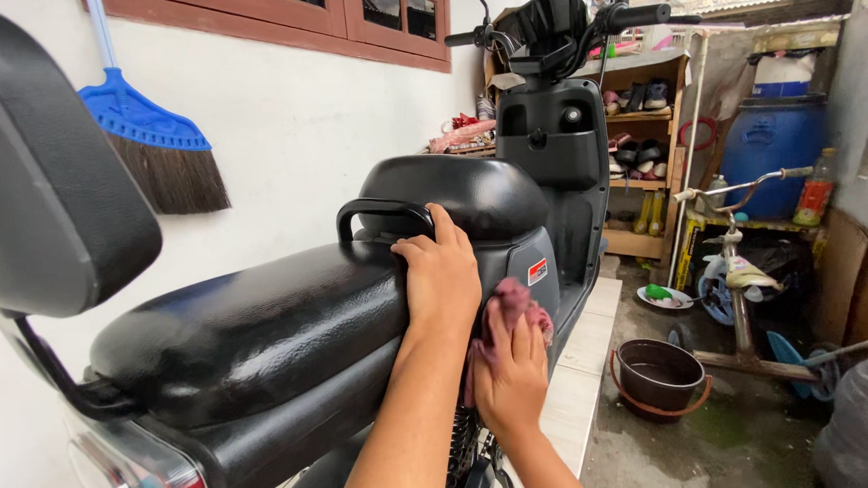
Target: The person wipes the rear seat, backrest, and rear fender of a black motorcycle using a pink cloth. They repeatedly rub the same areas, including the suspension springs and license plate holder, without visible dirt removal or a clear final state.
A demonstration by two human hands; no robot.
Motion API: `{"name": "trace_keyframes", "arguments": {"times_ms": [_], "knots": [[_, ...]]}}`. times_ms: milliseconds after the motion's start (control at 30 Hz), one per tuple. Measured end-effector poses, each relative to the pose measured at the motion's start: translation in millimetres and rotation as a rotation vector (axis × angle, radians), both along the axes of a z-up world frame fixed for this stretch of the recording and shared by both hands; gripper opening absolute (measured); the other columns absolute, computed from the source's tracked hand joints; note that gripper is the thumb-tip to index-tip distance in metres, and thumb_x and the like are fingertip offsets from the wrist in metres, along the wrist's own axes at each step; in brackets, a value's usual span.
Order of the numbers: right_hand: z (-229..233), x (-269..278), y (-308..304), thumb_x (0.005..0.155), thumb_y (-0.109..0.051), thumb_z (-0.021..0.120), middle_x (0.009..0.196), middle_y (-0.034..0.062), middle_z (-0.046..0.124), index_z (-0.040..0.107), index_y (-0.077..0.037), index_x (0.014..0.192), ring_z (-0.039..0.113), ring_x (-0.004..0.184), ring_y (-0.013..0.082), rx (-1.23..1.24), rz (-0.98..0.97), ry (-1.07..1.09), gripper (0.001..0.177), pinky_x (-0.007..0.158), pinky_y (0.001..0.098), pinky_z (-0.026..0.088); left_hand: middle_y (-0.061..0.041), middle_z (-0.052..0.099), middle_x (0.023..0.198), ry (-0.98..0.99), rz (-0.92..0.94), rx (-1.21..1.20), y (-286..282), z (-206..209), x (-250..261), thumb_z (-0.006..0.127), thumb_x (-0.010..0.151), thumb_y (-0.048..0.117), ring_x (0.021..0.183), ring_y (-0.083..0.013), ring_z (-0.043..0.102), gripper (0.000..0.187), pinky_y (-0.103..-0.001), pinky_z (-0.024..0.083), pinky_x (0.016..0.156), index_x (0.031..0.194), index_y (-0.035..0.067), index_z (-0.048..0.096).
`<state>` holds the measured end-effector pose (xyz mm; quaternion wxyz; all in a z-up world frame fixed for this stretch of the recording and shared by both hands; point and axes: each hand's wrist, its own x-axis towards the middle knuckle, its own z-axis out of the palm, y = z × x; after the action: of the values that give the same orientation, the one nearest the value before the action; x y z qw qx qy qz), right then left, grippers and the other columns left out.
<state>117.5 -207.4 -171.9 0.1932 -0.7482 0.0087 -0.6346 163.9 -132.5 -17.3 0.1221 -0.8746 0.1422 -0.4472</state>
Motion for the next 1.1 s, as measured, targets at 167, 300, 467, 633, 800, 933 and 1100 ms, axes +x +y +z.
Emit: {"name": "trace_keyframes", "arguments": {"times_ms": [167, 300, 467, 633, 800, 933, 1100], "knots": [[-27.2, 39.0, -61.4, 0.095, -0.014, 0.052, 0.153, 0.0202, 0.054, 0.048, -0.012, 0.152, 0.047, 0.143, 0.0375, 0.291, 0.568, -0.131, 0.057, 0.12, 0.049, 0.029, -0.029, 0.038, 0.152, 0.019, 0.019, 0.038, 1.8, 2.8, -1.6, 0.051, 0.095, 0.034, 0.101, -0.0522, 0.067, 0.054, -0.061, 0.05, 0.09, 0.136, 0.0, 0.056], [-10.0, 57.2, -84.6, 0.1, -0.021, 0.052, 0.139, 0.0226, 0.06, 0.045, -0.017, 0.153, 0.055, 0.128, 0.0402, 0.664, 0.331, 0.085, 0.054, 0.108, 0.0503, 0.039, -0.03, 0.038, 0.152, 0.033, 0.035, 0.047, -1.0, 3.3, -1.8, 0.052, 0.096, 0.033, 0.102, -0.0512, 0.067, 0.053, -0.06, 0.05, 0.092, 0.136, -0.001, 0.056], [37.1, 41.1, -63.2, 0.099, -0.029, 0.054, 0.123, 0.02, 0.067, 0.048, -0.019, 0.153, 0.062, 0.114, 0.0393, 0.719, 0.087, 0.229, 0.056, 0.097, 0.0503, 0.047, -0.029, 0.037, 0.152, -0.057, 0.008, 0.011, 1.1, 1.5, -3.9, 0.054, 0.09, 0.031, 0.099, -0.05, 0.068, 0.063, -0.057, 0.052, 0.089, 0.143, -0.001, 0.048], [55.7, 19.1, -17.5, 0.089, -0.025, 0.057, 0.141, 0.0159, 0.064, 0.052, -0.019, 0.149, 0.058, 0.123, 0.0435, 0.1, -0.003, -0.018, 0.06, 0.103, 0.0502, 0.046, -0.03, 0.041, 0.151, -0.071, -0.167, -0.104, 12.2, 10.1, -31.4, 0.058, 0.086, 0.022, 0.094, -0.0438, 0.069, 0.061, -0.057, 0.053, 0.086, 0.143, 0.001, 0.047], [58.1, 11.1, -29.2, 0.09, -0.028, 0.063, 0.147, 0.0091, 0.06, 0.058, -0.018, 0.142, 0.054, 0.128, 0.0445, -0.123, 0.027, 0.029, 0.053, 0.104, 0.0504, 0.045, -0.027, 0.056, 0.137, -0.058, -0.544, -0.214, 37.6, -7.7, -86.0, 0.06, 0.084, 0.015, 0.113, -0.0409, 0.062, 0.052, -0.055, 0.042, 0.109, 0.133, -0.003, 0.057], [71.2, 29.7, -52.0, 0.098, -0.03, 0.06, 0.143, 0.0129, 0.059, 0.056, -0.018, 0.149, 0.058, 0.128, 0.0421, 0.203, 0.216, 0.064, 0.052, 0.108, 0.0498, 0.046, -0.023, 0.065, 0.125, -0.208, -0.614, -0.278, 75.4, -38.3, -141.6, 0.062, 0.081, 0.009, 0.125, -0.0415, 0.057, 0.036, -0.06, 0.034, 0.116, 0.115, -0.002, 0.066], [50.0, 14.4, -14.1, 0.098, -0.033, 0.061, 0.145, 0.0174, 0.052, 0.048, -0.017, 0.154, 0.053, 0.131, 0.0441, 0.364, 0.052, 0.161, 0.06, 0.105, 0.0499, 0.046, -0.018, 0.067, 0.116, -0.128, -0.893, -0.362, 128.4, -97.5, -172.8, 0.062, 0.086, 0.002, 0.118, -0.0365, 0.06, 0.029, -0.05, 0.044, 0.114, 0.114, -0.002, 0.068]]}}
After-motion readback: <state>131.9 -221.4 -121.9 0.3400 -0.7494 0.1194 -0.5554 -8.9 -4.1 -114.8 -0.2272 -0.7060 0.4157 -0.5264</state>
